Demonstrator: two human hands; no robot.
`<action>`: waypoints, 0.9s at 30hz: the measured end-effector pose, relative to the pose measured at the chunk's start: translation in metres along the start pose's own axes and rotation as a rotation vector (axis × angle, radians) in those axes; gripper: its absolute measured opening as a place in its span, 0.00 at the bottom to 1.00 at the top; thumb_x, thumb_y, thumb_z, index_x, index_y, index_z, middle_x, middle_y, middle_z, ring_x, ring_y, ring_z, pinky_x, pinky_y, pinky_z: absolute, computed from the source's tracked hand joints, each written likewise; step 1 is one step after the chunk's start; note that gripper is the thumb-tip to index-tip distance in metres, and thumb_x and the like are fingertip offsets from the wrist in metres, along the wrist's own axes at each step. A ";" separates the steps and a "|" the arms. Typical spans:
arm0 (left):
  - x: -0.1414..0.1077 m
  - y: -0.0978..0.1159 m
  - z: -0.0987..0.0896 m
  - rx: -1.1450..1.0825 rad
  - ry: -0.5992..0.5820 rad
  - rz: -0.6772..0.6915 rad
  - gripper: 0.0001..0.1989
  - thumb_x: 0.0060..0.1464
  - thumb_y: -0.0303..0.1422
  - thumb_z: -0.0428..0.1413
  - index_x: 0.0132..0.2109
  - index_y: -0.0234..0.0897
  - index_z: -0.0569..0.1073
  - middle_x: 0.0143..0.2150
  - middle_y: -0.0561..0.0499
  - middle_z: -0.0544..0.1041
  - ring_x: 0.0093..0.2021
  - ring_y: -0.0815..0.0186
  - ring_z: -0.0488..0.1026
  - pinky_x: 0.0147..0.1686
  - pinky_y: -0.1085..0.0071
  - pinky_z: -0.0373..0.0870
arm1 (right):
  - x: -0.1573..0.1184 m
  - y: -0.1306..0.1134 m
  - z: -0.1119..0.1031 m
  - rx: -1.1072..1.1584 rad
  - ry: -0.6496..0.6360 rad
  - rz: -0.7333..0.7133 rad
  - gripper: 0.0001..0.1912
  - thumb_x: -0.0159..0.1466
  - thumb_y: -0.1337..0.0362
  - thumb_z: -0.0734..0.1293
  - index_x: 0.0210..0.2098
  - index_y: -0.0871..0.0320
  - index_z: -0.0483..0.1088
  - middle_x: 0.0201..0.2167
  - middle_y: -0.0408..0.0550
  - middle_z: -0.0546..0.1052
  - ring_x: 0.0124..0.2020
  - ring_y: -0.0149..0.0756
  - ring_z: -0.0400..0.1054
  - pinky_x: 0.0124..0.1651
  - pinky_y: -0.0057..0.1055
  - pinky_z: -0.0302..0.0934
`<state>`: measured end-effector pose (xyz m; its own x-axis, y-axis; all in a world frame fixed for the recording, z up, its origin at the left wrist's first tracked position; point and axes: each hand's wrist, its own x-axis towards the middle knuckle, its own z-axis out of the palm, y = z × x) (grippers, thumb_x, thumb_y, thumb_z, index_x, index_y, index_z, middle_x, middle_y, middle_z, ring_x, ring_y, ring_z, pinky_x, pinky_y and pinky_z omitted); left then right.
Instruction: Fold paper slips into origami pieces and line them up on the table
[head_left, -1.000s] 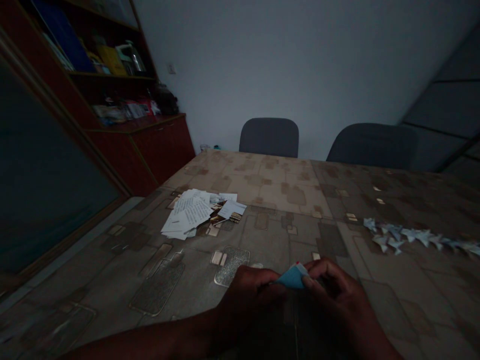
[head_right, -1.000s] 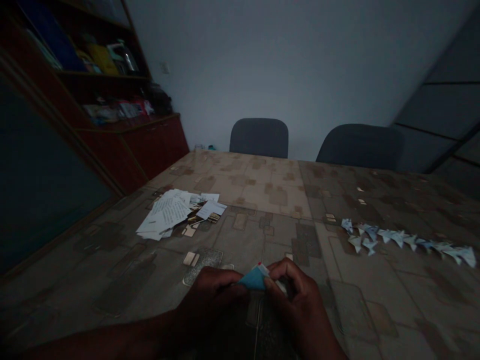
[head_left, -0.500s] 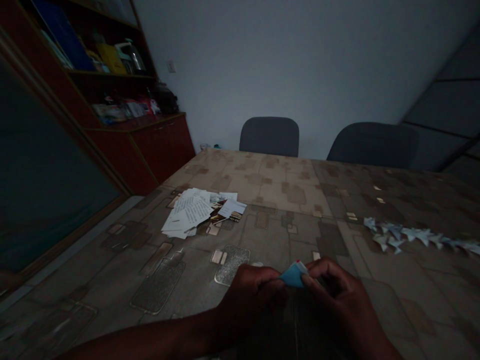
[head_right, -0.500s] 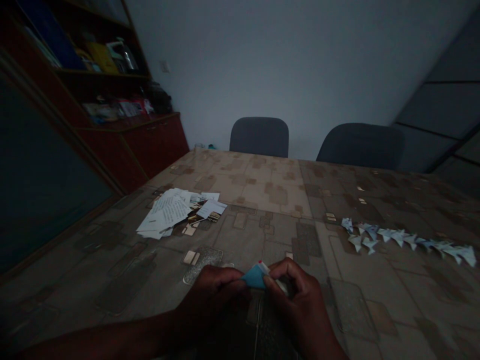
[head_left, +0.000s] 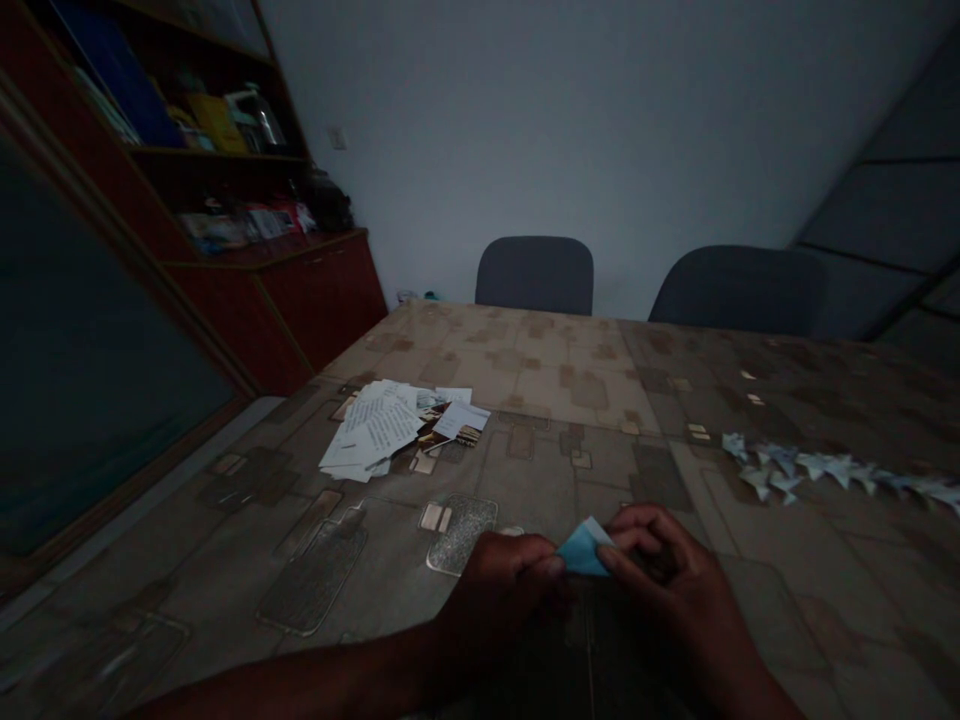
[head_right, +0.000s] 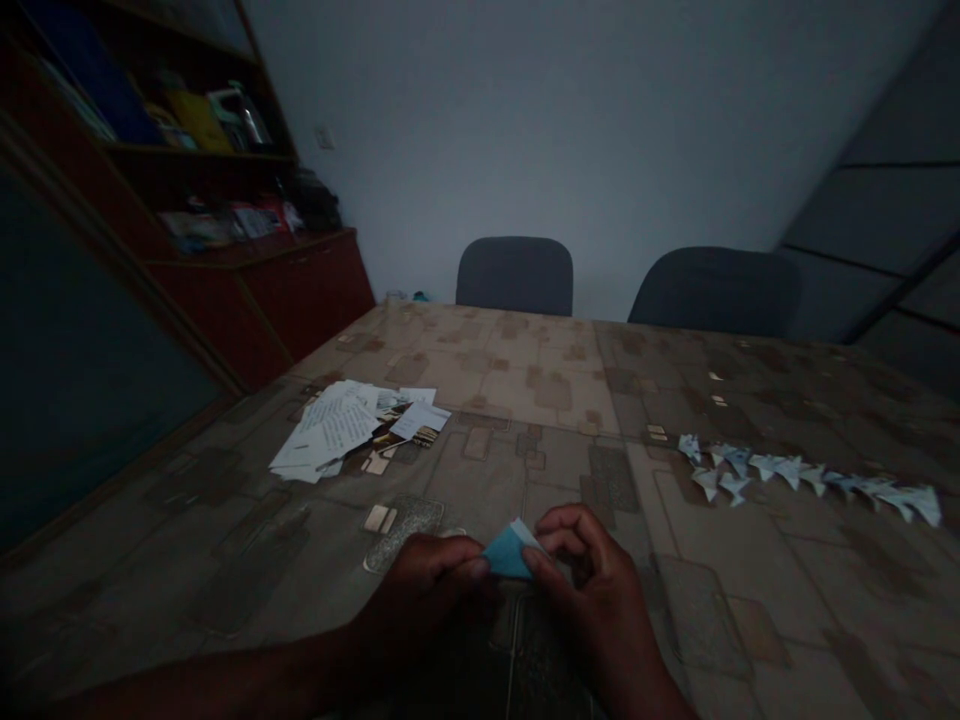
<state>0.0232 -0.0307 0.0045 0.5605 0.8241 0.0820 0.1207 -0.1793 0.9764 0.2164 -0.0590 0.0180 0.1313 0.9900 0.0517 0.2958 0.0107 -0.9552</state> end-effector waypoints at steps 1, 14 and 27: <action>0.000 0.002 -0.001 0.032 0.004 0.014 0.23 0.64 0.40 0.45 0.29 0.31 0.75 0.22 0.51 0.73 0.23 0.70 0.69 0.25 0.77 0.62 | 0.000 0.001 -0.001 -0.005 0.004 -0.016 0.08 0.57 0.59 0.69 0.34 0.54 0.67 0.23 0.41 0.76 0.27 0.36 0.73 0.29 0.27 0.64; 0.008 0.014 -0.010 0.174 0.177 0.045 0.08 0.53 0.32 0.58 0.29 0.34 0.81 0.24 0.51 0.76 0.25 0.68 0.71 0.28 0.76 0.61 | -0.003 -0.011 -0.001 -0.231 0.039 -0.231 0.05 0.56 0.65 0.66 0.34 0.54 0.69 0.27 0.42 0.76 0.30 0.35 0.72 0.32 0.27 0.64; 0.007 0.009 -0.009 -0.091 0.160 -0.169 0.12 0.50 0.38 0.58 0.26 0.33 0.78 0.22 0.52 0.74 0.25 0.68 0.67 0.26 0.76 0.60 | 0.002 0.001 0.001 -0.015 -0.064 0.004 0.11 0.56 0.57 0.68 0.23 0.56 0.69 0.20 0.39 0.67 0.24 0.32 0.61 0.27 0.27 0.53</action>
<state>0.0209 -0.0214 0.0161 0.4007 0.9142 -0.0607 0.1238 0.0117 0.9922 0.2159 -0.0571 0.0165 0.0723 0.9970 0.0292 0.3096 0.0054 -0.9509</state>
